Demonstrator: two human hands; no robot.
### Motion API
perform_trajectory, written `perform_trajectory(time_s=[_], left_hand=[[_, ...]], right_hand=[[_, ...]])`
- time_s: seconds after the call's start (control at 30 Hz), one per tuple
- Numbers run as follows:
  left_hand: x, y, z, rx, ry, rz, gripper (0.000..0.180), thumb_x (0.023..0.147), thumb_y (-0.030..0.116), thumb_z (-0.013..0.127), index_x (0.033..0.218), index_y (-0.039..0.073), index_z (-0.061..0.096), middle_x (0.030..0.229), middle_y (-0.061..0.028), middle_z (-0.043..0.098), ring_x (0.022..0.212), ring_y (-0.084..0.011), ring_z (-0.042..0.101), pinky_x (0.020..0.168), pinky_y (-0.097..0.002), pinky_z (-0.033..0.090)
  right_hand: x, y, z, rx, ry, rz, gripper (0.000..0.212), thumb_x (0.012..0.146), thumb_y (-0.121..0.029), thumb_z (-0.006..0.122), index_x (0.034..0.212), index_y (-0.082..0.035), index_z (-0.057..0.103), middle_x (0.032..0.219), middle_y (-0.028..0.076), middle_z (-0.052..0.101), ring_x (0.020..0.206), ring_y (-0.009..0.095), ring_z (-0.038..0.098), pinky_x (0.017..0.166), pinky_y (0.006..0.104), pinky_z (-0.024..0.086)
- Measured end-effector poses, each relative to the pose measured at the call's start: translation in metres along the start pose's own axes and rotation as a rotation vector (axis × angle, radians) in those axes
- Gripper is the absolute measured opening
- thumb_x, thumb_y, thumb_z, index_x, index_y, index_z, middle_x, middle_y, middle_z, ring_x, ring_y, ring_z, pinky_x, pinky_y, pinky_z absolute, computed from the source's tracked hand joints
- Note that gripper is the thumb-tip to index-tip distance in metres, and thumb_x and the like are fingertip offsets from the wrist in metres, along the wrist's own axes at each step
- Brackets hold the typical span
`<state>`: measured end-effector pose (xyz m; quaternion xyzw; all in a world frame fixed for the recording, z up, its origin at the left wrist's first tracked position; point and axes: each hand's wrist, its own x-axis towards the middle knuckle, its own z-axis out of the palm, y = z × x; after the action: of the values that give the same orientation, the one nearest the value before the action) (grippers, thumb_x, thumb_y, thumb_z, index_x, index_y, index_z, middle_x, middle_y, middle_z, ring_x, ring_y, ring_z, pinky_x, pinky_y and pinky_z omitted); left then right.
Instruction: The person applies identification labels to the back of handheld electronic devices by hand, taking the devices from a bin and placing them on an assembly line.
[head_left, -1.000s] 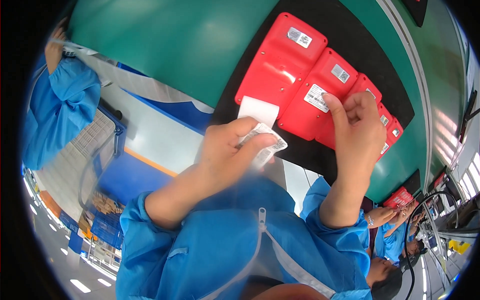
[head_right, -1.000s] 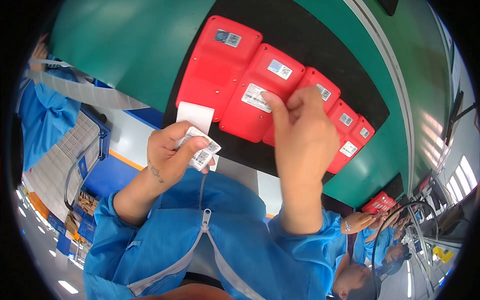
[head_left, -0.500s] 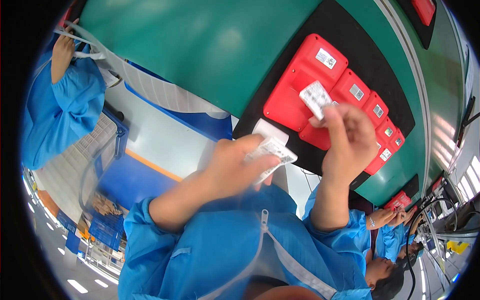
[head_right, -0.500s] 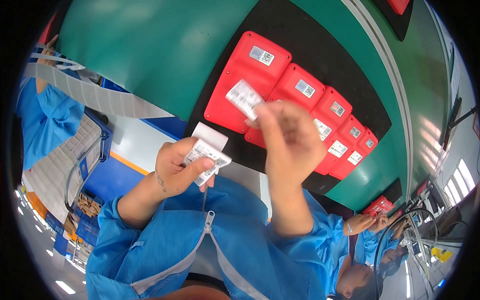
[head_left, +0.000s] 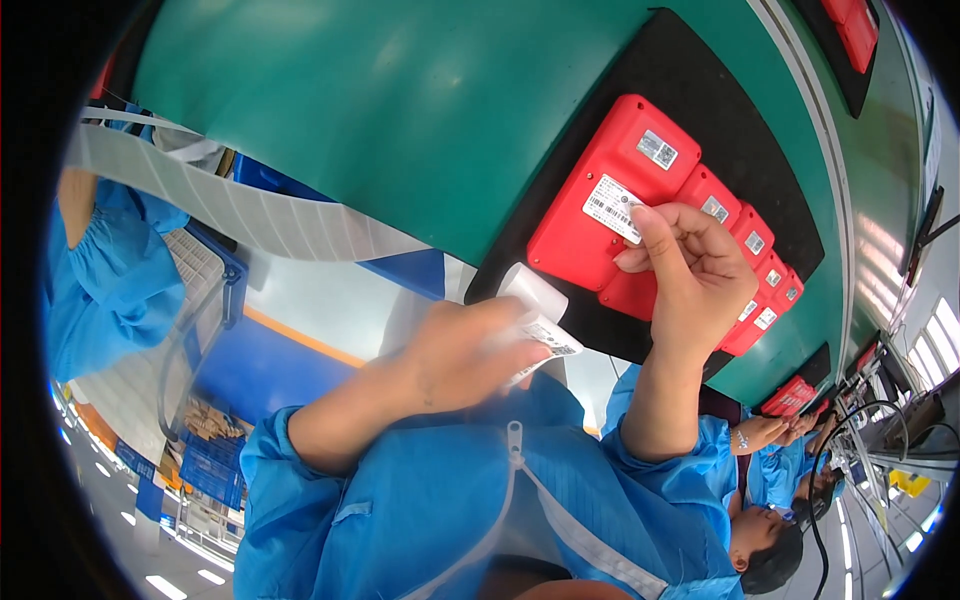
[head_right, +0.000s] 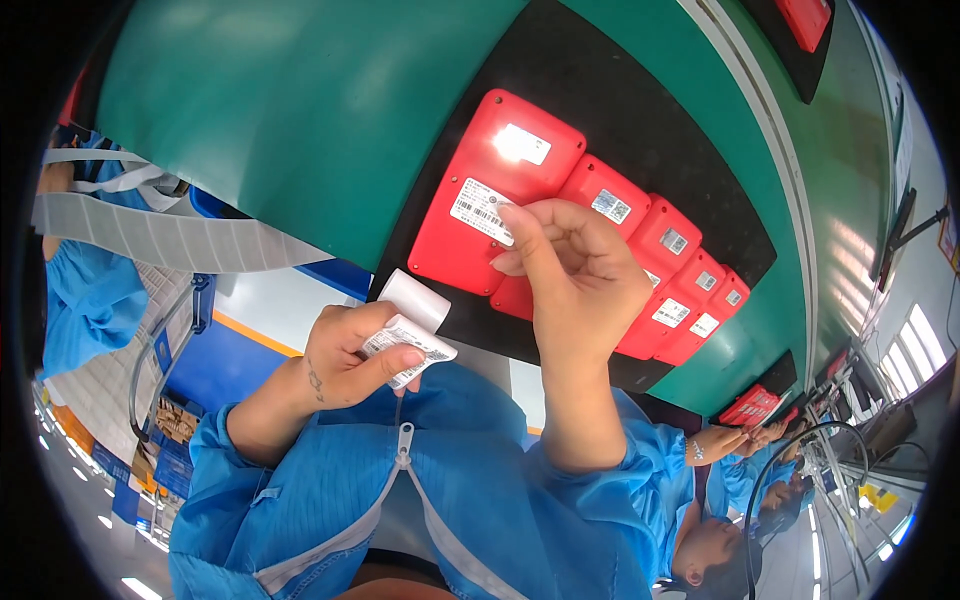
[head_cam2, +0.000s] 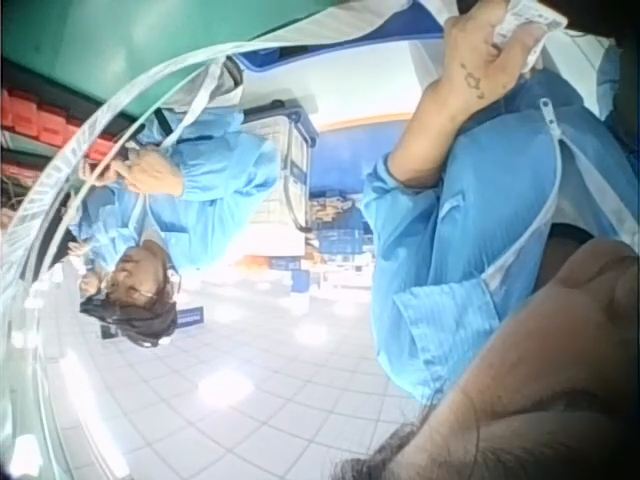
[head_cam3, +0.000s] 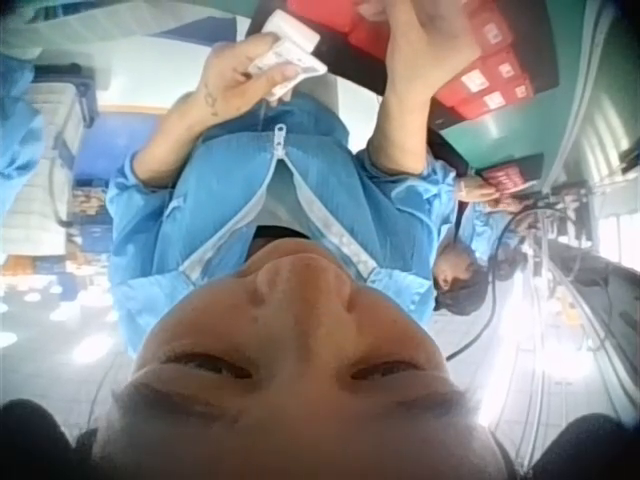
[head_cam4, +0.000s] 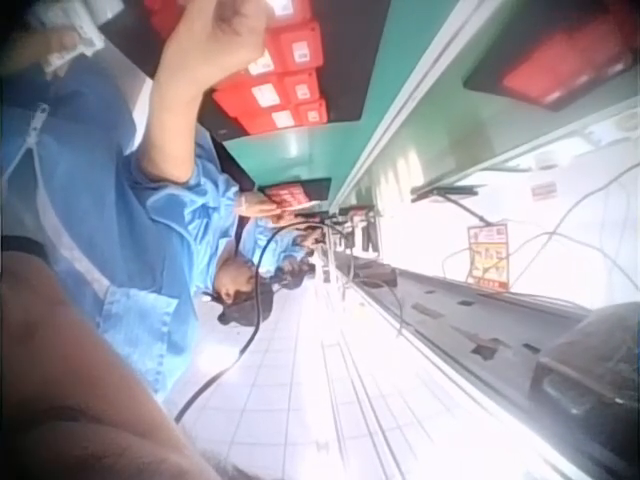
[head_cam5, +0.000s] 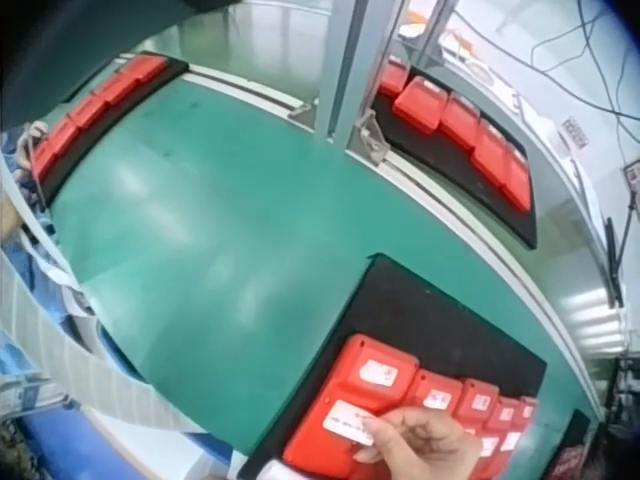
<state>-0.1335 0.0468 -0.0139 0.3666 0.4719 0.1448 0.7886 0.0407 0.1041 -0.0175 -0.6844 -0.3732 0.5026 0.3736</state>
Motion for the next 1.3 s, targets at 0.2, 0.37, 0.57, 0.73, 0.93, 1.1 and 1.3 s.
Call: perform_trajectory(time_s=[0.2,0.37,0.57,0.73,0.93,1.1,1.3], left_hand=[[-0.001,-0.004,0.006,-0.107,-0.004,-0.022,0.02,0.083,0.023,0.052,0.091,0.004,0.052,0.071,-0.0067,0.062,0.065,-0.0161,0.062,0.061,-0.0262,0.047],[-0.001,-0.014,0.019,-0.139,0.004,0.152,0.011,0.085,0.005,0.047,0.089,-0.003,0.054,0.077,-0.0127,0.063,0.068,-0.0154,0.062,0.061,-0.0237,0.048],[-0.007,-0.025,0.029,-0.02,0.016,0.464,0.008,0.081,0.007,0.051,0.084,0.004,0.057,0.079,-0.0086,0.058,0.074,-0.0193,0.055,0.068,-0.0286,0.043],[-0.015,-0.033,0.03,0.137,-0.128,0.543,0.009,0.08,0.013,0.053,0.079,0.005,0.058,0.108,-0.0192,0.047,0.095,-0.0303,0.048,0.082,-0.0357,0.037],[-0.042,-0.026,0.01,-0.604,0.303,0.646,0.032,0.088,0.019,0.041,0.114,0.001,0.033,0.083,-0.0221,0.06,0.07,-0.0246,0.06,0.067,-0.0353,0.048],[-0.034,-0.026,0.01,-0.163,0.589,0.713,0.029,0.088,0.005,0.036,0.117,0.001,0.038,0.071,-0.0131,0.056,0.057,-0.0148,0.054,0.053,-0.0248,0.044],[-0.02,-0.026,0.029,0.103,0.507,0.534,0.015,0.078,0.009,0.058,0.091,0.003,0.056,0.078,-0.0067,0.059,0.069,-0.0118,0.056,0.062,-0.0236,0.043]], right_hand=[[0.001,-0.002,0.001,-0.027,0.0,0.008,0.01,0.075,-0.002,0.064,0.078,0.005,0.058,0.064,0.007,0.06,0.052,0.009,0.058,0.048,0.018,0.046],[0.008,-0.01,0.0,-0.325,-0.052,-0.028,0.015,0.075,-0.009,0.065,0.074,0.004,0.057,0.057,0.005,0.055,0.048,0.008,0.054,0.045,0.0175,0.043],[-0.012,-0.007,-0.021,-0.404,-0.262,-0.179,0.023,0.066,-0.016,0.073,0.078,-0.003,0.058,0.06,0.004,0.054,0.051,0.014,0.053,0.046,0.0244,0.04],[-0.043,0.02,-0.026,-0.009,-0.606,-0.406,0.02,0.065,-0.005,0.072,0.08,-0.001,0.06,0.076,0.007,0.056,0.072,0.015,0.053,0.062,0.0222,0.04],[-0.054,0.026,-0.027,0.065,-0.429,-0.262,0.011,0.067,0.001,0.069,0.071,0.002,0.06,0.069,0.004,0.053,0.06,0.009,0.046,0.051,0.0205,0.034],[-0.06,0.029,-0.019,0.079,-0.592,-0.19,0.015,0.069,-0.001,0.068,0.062,0.001,0.056,0.056,0.003,0.048,0.048,0.007,0.04,0.043,0.0202,0.029],[-0.066,0.029,-0.015,0.089,-0.666,-0.101,0.016,0.075,-0.004,0.063,0.061,0.002,0.056,0.056,0.005,0.05,0.05,0.008,0.047,0.043,0.0202,0.034]])
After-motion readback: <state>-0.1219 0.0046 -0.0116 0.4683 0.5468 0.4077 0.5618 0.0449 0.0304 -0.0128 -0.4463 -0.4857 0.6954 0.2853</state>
